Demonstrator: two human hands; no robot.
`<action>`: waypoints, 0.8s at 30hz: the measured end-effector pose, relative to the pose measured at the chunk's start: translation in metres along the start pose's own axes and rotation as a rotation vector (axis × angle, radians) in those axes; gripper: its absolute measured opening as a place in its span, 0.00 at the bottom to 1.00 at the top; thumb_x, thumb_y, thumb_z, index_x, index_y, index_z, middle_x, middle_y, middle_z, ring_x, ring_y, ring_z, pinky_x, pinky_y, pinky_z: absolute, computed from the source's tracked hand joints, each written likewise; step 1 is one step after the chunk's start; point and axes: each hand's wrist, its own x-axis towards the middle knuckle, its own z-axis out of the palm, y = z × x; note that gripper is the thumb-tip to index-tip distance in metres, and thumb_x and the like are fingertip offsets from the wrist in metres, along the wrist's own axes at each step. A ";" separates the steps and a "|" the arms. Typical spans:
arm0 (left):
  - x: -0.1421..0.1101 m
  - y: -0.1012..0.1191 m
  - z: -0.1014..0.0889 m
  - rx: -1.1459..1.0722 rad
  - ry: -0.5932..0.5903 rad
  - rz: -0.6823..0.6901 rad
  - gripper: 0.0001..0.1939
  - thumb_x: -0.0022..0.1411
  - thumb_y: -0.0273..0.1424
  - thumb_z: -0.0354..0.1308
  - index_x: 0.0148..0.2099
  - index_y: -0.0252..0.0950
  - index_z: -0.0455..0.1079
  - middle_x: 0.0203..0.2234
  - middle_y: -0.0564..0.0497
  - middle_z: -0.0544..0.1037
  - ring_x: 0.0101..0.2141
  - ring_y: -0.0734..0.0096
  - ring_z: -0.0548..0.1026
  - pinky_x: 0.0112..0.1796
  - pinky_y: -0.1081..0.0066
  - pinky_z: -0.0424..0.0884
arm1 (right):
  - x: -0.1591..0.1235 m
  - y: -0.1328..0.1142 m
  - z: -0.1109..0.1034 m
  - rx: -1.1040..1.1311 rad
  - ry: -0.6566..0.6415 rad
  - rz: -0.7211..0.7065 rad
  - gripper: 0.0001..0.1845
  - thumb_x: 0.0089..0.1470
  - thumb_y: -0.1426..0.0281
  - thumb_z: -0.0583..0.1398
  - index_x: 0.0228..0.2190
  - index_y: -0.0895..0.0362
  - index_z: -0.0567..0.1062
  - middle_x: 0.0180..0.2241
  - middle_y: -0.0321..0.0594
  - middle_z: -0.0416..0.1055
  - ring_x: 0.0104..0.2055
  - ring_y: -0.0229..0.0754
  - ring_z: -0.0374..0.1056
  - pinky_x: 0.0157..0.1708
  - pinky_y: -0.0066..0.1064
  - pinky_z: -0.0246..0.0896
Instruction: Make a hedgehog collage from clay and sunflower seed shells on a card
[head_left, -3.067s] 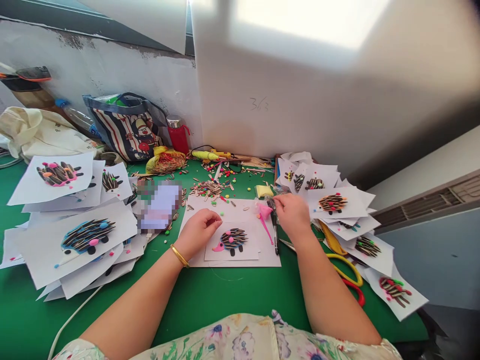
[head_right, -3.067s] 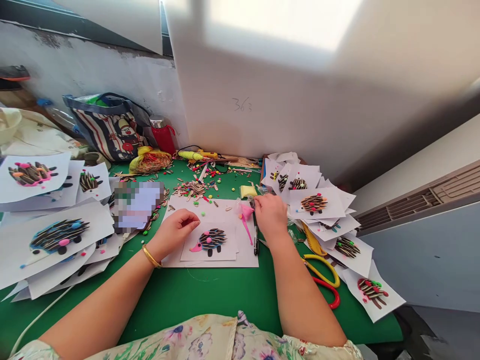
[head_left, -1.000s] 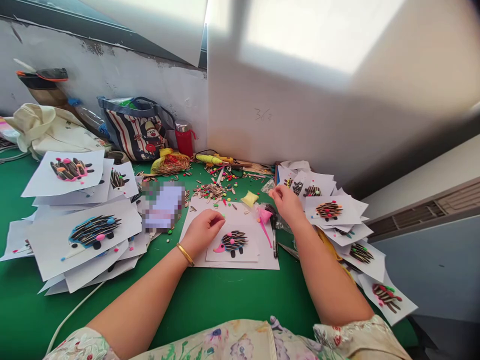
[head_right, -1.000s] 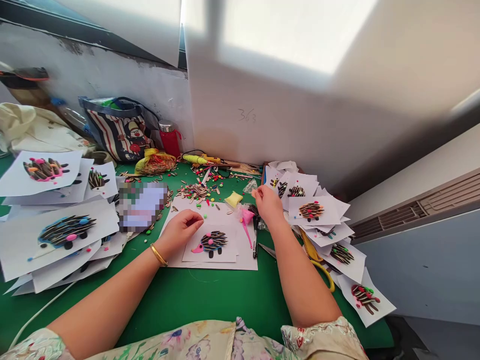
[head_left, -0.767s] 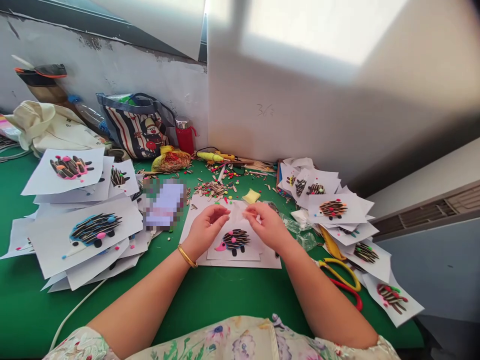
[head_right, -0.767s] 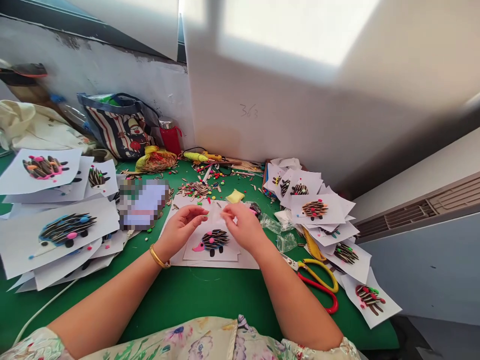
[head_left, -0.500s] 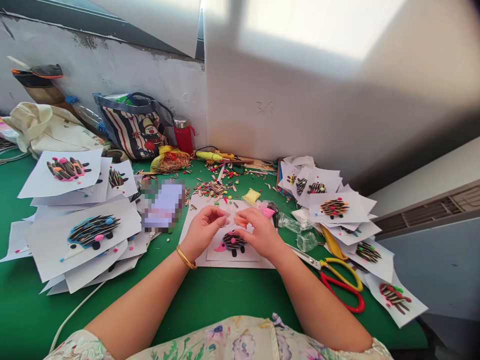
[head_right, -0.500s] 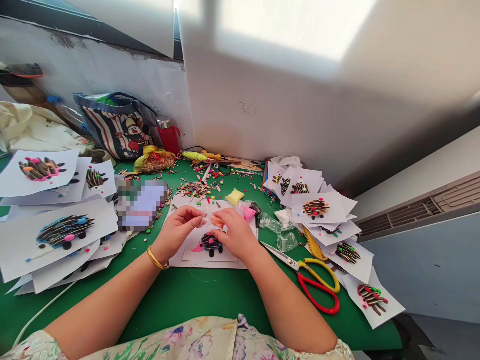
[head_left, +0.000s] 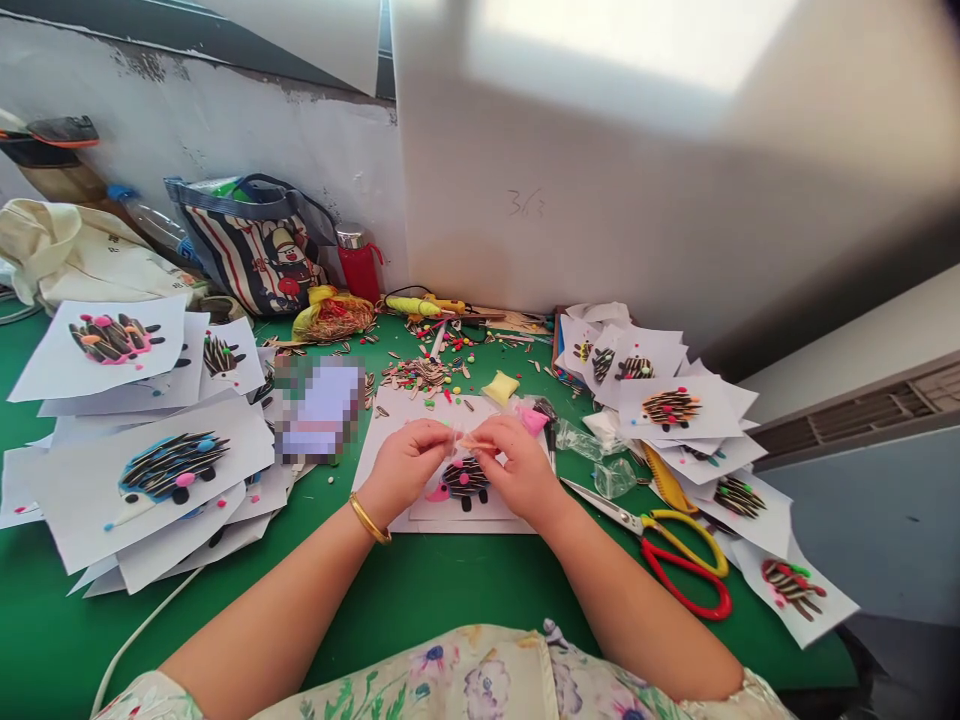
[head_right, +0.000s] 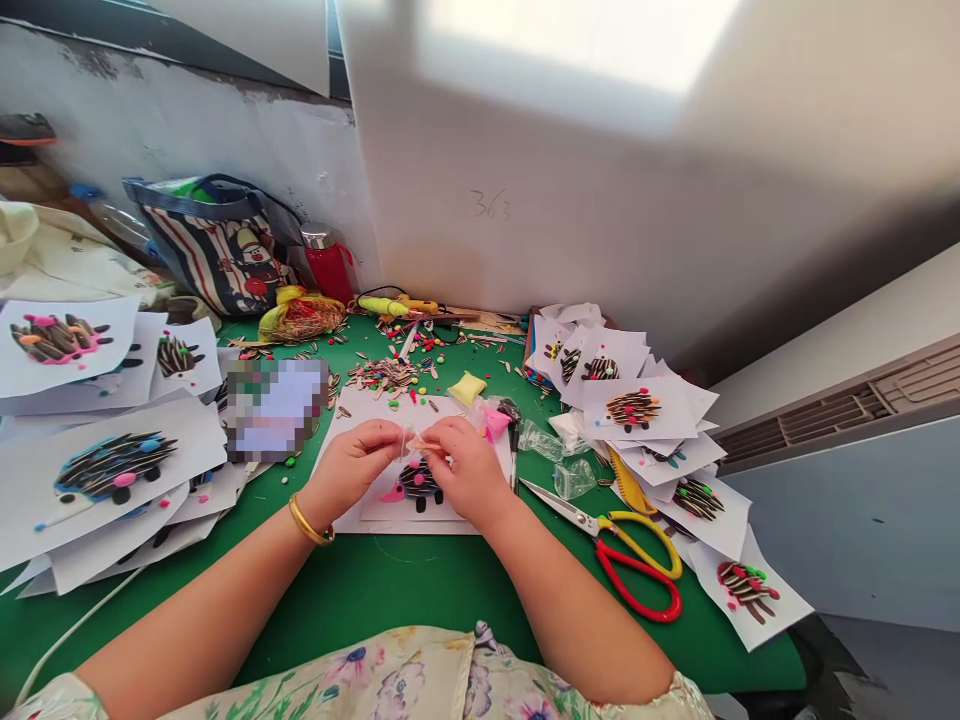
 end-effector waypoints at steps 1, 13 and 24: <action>0.000 -0.001 -0.001 0.070 0.004 0.051 0.08 0.59 0.33 0.59 0.37 0.39 0.79 0.35 0.48 0.80 0.40 0.64 0.76 0.44 0.64 0.72 | 0.001 -0.001 0.000 0.030 -0.003 0.006 0.08 0.57 0.73 0.58 0.38 0.52 0.75 0.37 0.42 0.71 0.42 0.44 0.67 0.39 0.36 0.66; -0.010 0.007 0.006 0.427 0.010 0.304 0.10 0.65 0.37 0.57 0.41 0.41 0.77 0.38 0.48 0.80 0.40 0.65 0.77 0.43 0.66 0.72 | 0.001 0.005 0.007 0.188 0.004 0.194 0.03 0.52 0.67 0.61 0.29 0.53 0.72 0.28 0.35 0.68 0.32 0.40 0.64 0.33 0.32 0.62; -0.012 0.004 0.006 0.567 0.081 0.514 0.10 0.68 0.35 0.54 0.39 0.39 0.75 0.38 0.46 0.79 0.40 0.64 0.76 0.45 0.63 0.72 | 0.000 0.003 0.006 0.186 0.018 0.178 0.03 0.50 0.71 0.59 0.29 0.54 0.74 0.29 0.36 0.70 0.33 0.40 0.66 0.33 0.32 0.63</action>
